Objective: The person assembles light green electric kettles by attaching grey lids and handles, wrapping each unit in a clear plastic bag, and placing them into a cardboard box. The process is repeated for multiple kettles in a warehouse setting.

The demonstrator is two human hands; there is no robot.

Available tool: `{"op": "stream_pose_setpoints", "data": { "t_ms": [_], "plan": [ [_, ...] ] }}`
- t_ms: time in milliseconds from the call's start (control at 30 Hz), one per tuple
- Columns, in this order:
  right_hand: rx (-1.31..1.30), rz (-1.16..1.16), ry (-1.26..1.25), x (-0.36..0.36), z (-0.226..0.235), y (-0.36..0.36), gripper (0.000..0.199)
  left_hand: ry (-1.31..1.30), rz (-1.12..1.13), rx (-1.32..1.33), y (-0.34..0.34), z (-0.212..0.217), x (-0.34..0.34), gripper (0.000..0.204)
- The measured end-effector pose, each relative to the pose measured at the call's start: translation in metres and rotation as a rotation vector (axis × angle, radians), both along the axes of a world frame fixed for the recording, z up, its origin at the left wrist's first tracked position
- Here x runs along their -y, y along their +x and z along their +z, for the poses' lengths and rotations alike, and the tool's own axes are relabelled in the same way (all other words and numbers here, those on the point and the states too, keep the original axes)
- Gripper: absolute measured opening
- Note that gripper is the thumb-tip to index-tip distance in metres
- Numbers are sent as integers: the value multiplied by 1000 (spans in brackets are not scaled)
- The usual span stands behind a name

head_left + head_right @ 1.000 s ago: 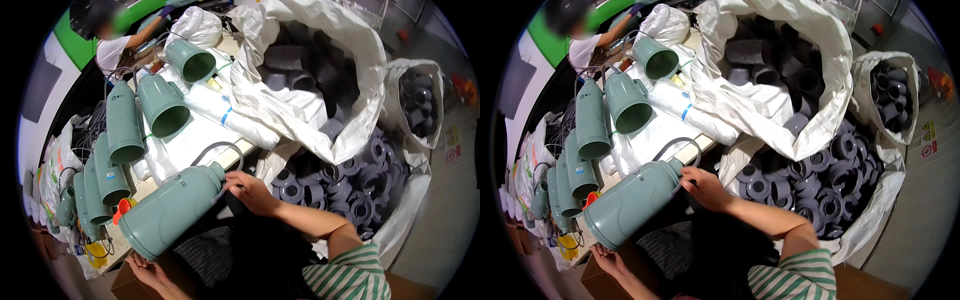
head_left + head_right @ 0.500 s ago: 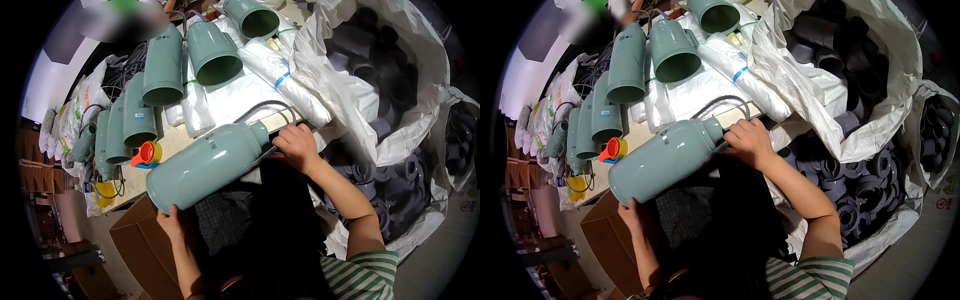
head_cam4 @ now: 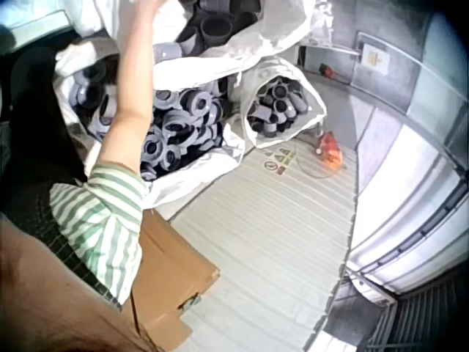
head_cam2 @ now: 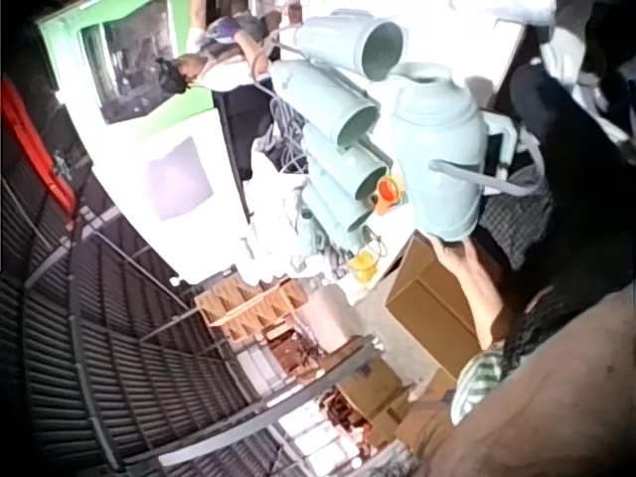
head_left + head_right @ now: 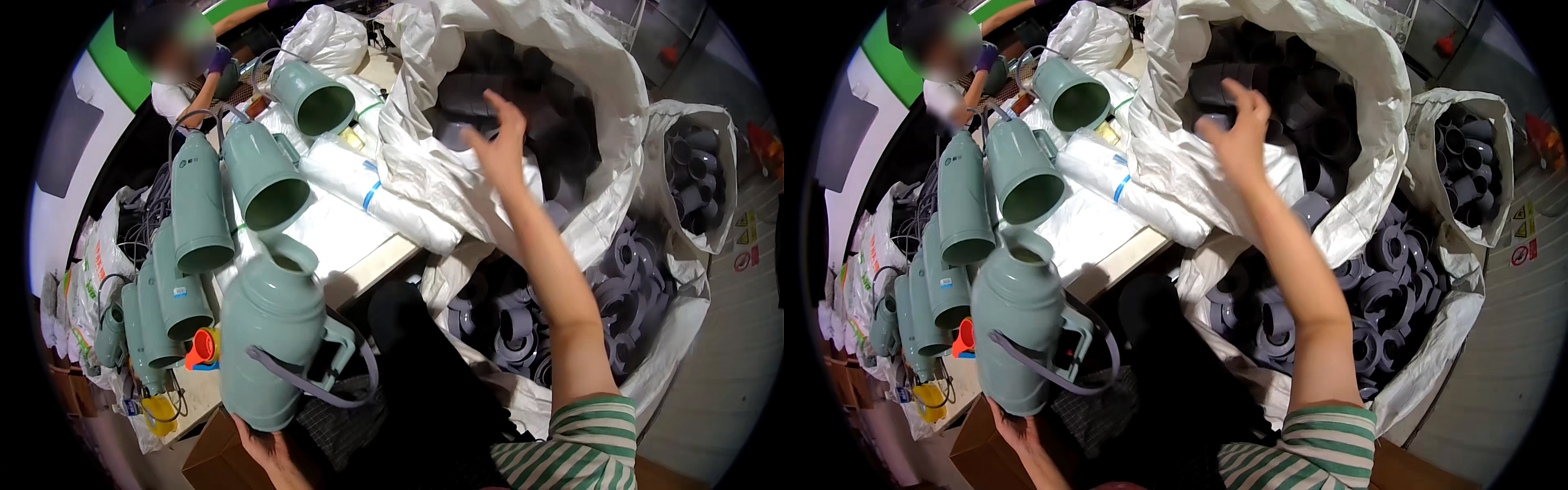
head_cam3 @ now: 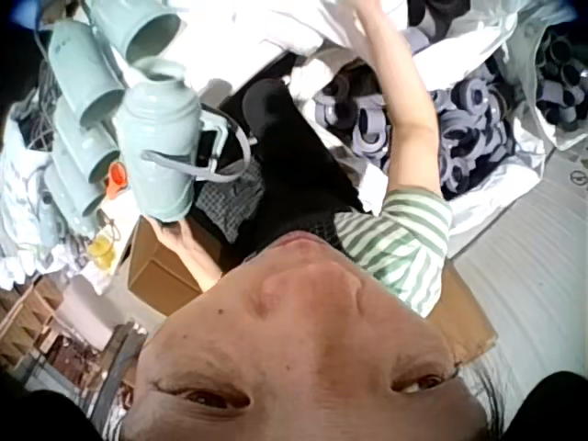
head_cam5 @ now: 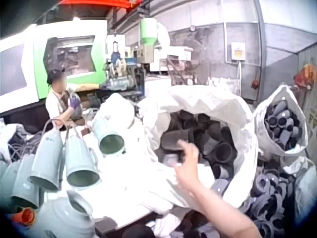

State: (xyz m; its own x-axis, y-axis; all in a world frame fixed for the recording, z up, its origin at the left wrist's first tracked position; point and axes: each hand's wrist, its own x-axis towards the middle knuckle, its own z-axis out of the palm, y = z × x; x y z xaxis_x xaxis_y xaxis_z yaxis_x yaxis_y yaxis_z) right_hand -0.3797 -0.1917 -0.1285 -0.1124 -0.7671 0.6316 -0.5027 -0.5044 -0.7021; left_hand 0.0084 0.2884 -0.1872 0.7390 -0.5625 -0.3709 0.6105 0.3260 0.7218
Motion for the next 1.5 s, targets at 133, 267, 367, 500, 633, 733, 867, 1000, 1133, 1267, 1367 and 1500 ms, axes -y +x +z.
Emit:
{"op": "stream_pose_setpoints", "data": {
  "t_ms": [133,267,367,500,633,733,867,1000,1133,1267,1367,1500],
  "plan": [
    [256,207,506,123,-37,-57,58,100,-57,4,-13,-12,18,64],
    [354,28,209,93,-79,-39,36,79,-55,33,-18,-9,19,65],
    [356,-55,374,31,-92,-80,26,89,-85,35,-24,-1,17,65],
    [-360,-501,345,-37,-52,-96,60,14,-149,59,-19,-12,21,64],
    [-12,-147,101,-112,-20,-64,74,61,-137,152,-22,-7,23,57],
    [1149,686,895,-171,-30,-11,58,61,-155,192,-24,-5,15,52],
    [954,1022,930,-205,-51,36,47,61,-211,240,-22,9,5,47],
    [442,779,379,-228,-18,52,56,123,-248,214,-4,17,-18,44],
    [245,929,12,-238,-8,41,91,186,-243,131,-14,16,-21,48],
    [205,880,-91,-253,-30,22,91,219,-184,260,-14,14,-9,51],
    [519,679,536,-329,-65,23,84,238,80,645,12,45,7,43],
    [230,960,821,-378,-121,-3,63,136,33,800,8,128,46,53]
  ]
}}
